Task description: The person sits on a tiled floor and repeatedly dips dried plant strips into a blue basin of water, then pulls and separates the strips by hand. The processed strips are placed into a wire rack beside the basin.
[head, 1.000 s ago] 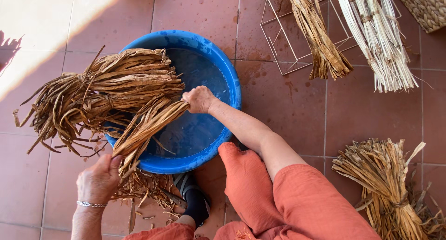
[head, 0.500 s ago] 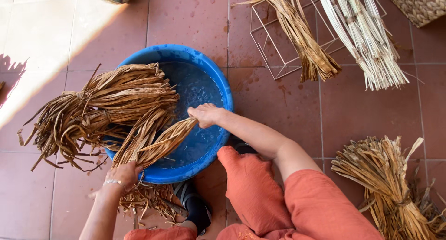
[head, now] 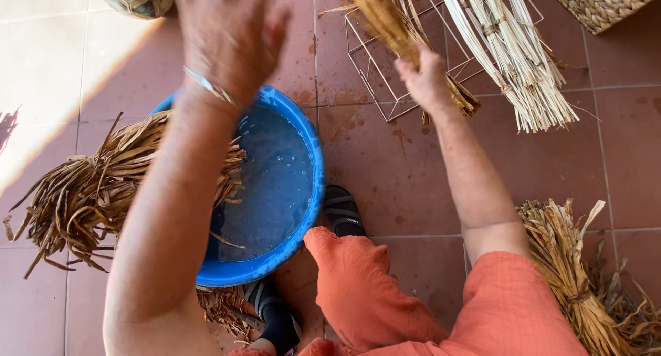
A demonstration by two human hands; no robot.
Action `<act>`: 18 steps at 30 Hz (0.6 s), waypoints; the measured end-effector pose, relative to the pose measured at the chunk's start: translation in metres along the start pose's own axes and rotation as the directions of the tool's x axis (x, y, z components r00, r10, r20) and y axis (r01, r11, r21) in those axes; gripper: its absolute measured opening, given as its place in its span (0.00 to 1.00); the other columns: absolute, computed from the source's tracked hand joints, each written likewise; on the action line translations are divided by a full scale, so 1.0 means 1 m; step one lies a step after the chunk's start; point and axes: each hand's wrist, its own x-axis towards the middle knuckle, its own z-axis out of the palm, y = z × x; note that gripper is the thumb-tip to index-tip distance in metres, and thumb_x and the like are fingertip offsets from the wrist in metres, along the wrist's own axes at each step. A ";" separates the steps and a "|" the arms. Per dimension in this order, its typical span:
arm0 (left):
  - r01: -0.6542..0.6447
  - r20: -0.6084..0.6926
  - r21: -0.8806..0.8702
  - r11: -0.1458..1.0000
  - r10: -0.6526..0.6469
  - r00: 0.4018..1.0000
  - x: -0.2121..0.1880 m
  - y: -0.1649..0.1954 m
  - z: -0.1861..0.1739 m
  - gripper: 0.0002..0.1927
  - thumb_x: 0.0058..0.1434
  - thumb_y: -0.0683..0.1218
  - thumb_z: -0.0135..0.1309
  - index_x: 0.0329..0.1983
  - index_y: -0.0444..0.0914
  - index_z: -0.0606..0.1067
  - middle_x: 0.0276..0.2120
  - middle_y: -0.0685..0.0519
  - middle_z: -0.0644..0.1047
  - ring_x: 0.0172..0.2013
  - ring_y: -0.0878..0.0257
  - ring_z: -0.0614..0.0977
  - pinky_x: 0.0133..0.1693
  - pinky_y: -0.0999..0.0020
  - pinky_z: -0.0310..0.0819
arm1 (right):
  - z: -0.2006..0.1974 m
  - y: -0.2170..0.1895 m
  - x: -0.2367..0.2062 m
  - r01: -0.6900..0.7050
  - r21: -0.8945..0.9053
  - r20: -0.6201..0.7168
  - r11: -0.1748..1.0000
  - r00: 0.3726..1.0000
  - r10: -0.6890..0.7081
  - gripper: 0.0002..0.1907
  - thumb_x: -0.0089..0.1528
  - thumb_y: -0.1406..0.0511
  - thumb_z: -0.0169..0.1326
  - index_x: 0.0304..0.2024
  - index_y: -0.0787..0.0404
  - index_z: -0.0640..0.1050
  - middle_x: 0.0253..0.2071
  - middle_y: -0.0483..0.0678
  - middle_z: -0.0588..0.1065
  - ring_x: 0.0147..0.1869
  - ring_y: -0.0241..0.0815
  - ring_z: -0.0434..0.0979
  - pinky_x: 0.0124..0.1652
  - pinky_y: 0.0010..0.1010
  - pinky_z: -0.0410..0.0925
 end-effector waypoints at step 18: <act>0.497 0.720 -0.121 0.859 -0.269 0.639 -0.318 0.041 0.005 0.08 0.64 0.50 0.54 0.39 0.45 0.82 0.37 0.53 0.82 0.40 0.54 0.83 0.57 0.47 0.65 | -0.092 0.070 -0.005 -0.286 -0.431 0.033 0.856 0.943 0.332 0.29 0.62 0.64 0.60 0.67 0.54 0.71 0.59 0.53 0.74 0.63 0.49 0.73 0.64 0.47 0.64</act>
